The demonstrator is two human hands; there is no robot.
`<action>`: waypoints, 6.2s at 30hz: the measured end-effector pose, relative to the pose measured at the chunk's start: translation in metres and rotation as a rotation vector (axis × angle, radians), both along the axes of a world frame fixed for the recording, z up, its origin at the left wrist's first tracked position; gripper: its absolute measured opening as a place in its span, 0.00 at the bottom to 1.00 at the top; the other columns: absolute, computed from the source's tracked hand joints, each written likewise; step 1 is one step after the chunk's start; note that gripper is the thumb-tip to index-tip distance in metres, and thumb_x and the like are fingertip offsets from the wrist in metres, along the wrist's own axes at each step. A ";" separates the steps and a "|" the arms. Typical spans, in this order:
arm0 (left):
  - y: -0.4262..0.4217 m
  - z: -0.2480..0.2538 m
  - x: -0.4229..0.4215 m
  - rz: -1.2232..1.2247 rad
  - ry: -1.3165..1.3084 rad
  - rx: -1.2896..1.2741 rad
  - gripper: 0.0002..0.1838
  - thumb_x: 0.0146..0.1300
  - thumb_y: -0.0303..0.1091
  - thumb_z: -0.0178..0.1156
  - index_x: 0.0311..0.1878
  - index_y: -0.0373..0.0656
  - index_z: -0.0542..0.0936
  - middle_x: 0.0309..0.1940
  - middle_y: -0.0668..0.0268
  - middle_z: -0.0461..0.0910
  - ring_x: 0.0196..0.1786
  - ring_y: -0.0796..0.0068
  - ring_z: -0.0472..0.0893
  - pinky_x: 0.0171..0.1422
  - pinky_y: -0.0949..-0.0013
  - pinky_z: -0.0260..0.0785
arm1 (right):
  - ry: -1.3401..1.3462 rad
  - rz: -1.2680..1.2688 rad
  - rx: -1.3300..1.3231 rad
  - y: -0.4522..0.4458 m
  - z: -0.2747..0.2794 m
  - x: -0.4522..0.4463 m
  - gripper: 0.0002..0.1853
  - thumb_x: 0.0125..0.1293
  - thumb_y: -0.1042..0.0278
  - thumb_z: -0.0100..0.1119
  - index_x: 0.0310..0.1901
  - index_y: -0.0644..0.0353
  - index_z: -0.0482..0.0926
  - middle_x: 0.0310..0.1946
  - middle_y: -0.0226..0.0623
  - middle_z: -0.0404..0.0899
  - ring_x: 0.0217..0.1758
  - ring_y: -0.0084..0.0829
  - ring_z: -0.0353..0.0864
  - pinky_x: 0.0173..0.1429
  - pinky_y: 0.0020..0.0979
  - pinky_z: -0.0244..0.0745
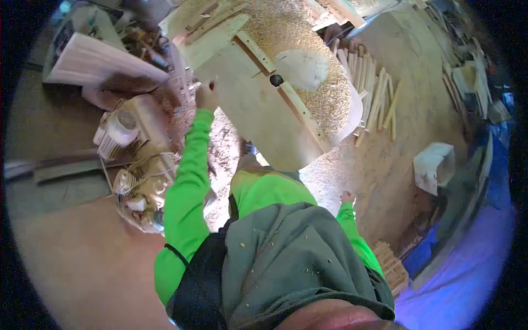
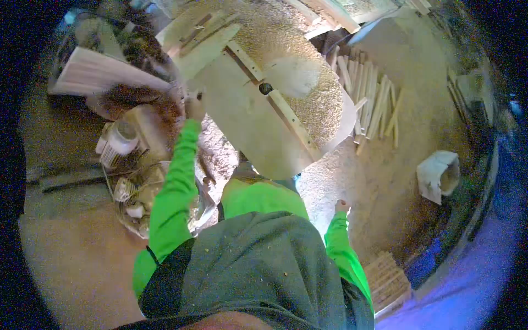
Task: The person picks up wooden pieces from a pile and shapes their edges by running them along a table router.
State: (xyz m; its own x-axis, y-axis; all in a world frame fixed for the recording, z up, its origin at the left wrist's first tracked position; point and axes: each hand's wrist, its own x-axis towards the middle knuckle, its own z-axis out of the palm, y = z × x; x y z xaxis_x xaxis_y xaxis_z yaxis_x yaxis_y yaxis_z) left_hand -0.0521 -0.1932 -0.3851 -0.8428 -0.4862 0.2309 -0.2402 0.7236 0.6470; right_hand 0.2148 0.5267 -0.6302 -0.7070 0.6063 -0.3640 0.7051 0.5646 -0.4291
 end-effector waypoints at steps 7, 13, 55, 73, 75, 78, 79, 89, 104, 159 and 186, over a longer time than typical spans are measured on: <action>-0.045 -0.043 -0.103 -0.087 -0.394 -0.358 0.16 0.66 0.51 0.54 0.39 0.48 0.81 0.35 0.53 0.83 0.37 0.47 0.83 0.41 0.49 0.74 | 0.057 0.199 0.209 -0.043 0.200 -0.070 0.09 0.61 0.64 0.61 0.38 0.60 0.83 0.30 0.35 0.85 0.33 0.28 0.83 0.40 0.32 0.79; -0.050 -0.077 -0.102 -0.160 -0.293 -0.363 0.15 0.66 0.48 0.52 0.39 0.50 0.82 0.30 0.53 0.82 0.33 0.45 0.81 0.38 0.44 0.72 | 0.163 0.483 0.092 -0.046 0.313 -0.207 0.09 0.63 0.64 0.59 0.33 0.61 0.80 0.25 0.38 0.80 0.30 0.27 0.78 0.35 0.32 0.73; -0.042 -0.058 -0.099 -0.173 -0.314 -0.394 0.10 0.68 0.43 0.53 0.40 0.51 0.80 0.29 0.57 0.82 0.31 0.49 0.82 0.37 0.49 0.74 | 0.658 1.065 1.451 -0.399 0.523 -0.701 0.31 0.58 0.66 0.59 0.65 0.57 0.68 0.59 0.46 0.73 0.63 0.46 0.72 0.63 0.46 0.70; 0.104 0.142 -0.189 -0.944 0.262 2.735 0.49 0.61 0.74 0.49 0.76 0.49 0.55 0.72 0.51 0.61 0.72 0.45 0.62 0.74 0.35 0.54 | 0.087 0.884 1.390 -0.294 0.706 -0.154 0.31 0.56 0.74 0.56 0.66 0.58 0.66 0.57 0.50 0.75 0.57 0.51 0.76 0.59 0.45 0.73; 0.116 0.183 -0.142 -0.635 0.310 2.223 0.37 0.64 0.66 0.53 0.66 0.47 0.70 0.63 0.58 0.74 0.62 0.54 0.75 0.64 0.42 0.70 | 0.172 0.837 1.228 -0.289 0.661 -0.104 0.32 0.55 0.75 0.56 0.65 0.60 0.66 0.57 0.52 0.75 0.55 0.53 0.77 0.58 0.45 0.74; 0.107 0.210 -0.128 -0.858 0.501 2.133 0.34 0.63 0.64 0.56 0.62 0.49 0.74 0.58 0.61 0.79 0.58 0.57 0.79 0.65 0.48 0.72 | 0.307 0.657 0.782 -0.289 0.599 -0.041 0.34 0.52 0.72 0.60 0.64 0.61 0.68 0.58 0.50 0.75 0.56 0.47 0.77 0.59 0.42 0.74; 0.118 0.238 -0.117 -0.845 0.584 2.069 0.36 0.61 0.66 0.56 0.62 0.48 0.74 0.56 0.60 0.80 0.56 0.55 0.79 0.65 0.45 0.71 | 0.373 0.575 0.572 -0.295 0.581 -0.026 0.34 0.51 0.72 0.62 0.64 0.61 0.69 0.57 0.49 0.76 0.54 0.45 0.78 0.58 0.41 0.75; 0.136 0.289 -0.064 -0.925 0.482 1.536 0.39 0.66 0.69 0.44 0.56 0.36 0.72 0.40 0.53 0.78 0.39 0.51 0.79 0.43 0.51 0.75 | 0.387 0.440 -0.004 -0.357 0.381 -0.011 0.39 0.47 0.54 0.74 0.62 0.60 0.73 0.55 0.47 0.76 0.54 0.44 0.78 0.59 0.42 0.74; 0.270 0.314 0.103 -1.485 0.556 0.825 0.39 0.61 0.59 0.63 0.47 0.20 0.72 0.34 0.48 0.78 0.34 0.59 0.79 0.40 0.58 0.75 | 0.102 -0.532 -0.166 -0.396 0.215 0.272 0.17 0.61 0.52 0.61 0.33 0.61 0.83 0.31 0.45 0.84 0.36 0.49 0.84 0.44 0.46 0.78; 0.160 0.276 0.158 -0.557 0.895 0.935 0.40 0.60 0.53 0.66 0.63 0.32 0.61 0.48 0.49 0.75 0.45 0.55 0.80 0.51 0.47 0.79 | 1.345 1.120 -0.863 -0.289 0.699 -0.003 0.29 0.66 0.44 0.56 0.51 0.67 0.72 0.50 0.41 0.71 0.46 0.32 0.73 0.49 0.37 0.69; 0.217 0.165 0.113 -0.261 0.318 1.680 0.39 0.58 0.72 0.56 0.65 0.57 0.63 0.48 0.63 0.73 0.38 0.62 0.76 0.42 0.51 0.74 | 0.534 0.758 0.120 -0.245 0.384 0.032 0.34 0.50 0.42 0.73 0.49 0.63 0.76 0.37 0.46 0.81 0.37 0.46 0.84 0.41 0.43 0.80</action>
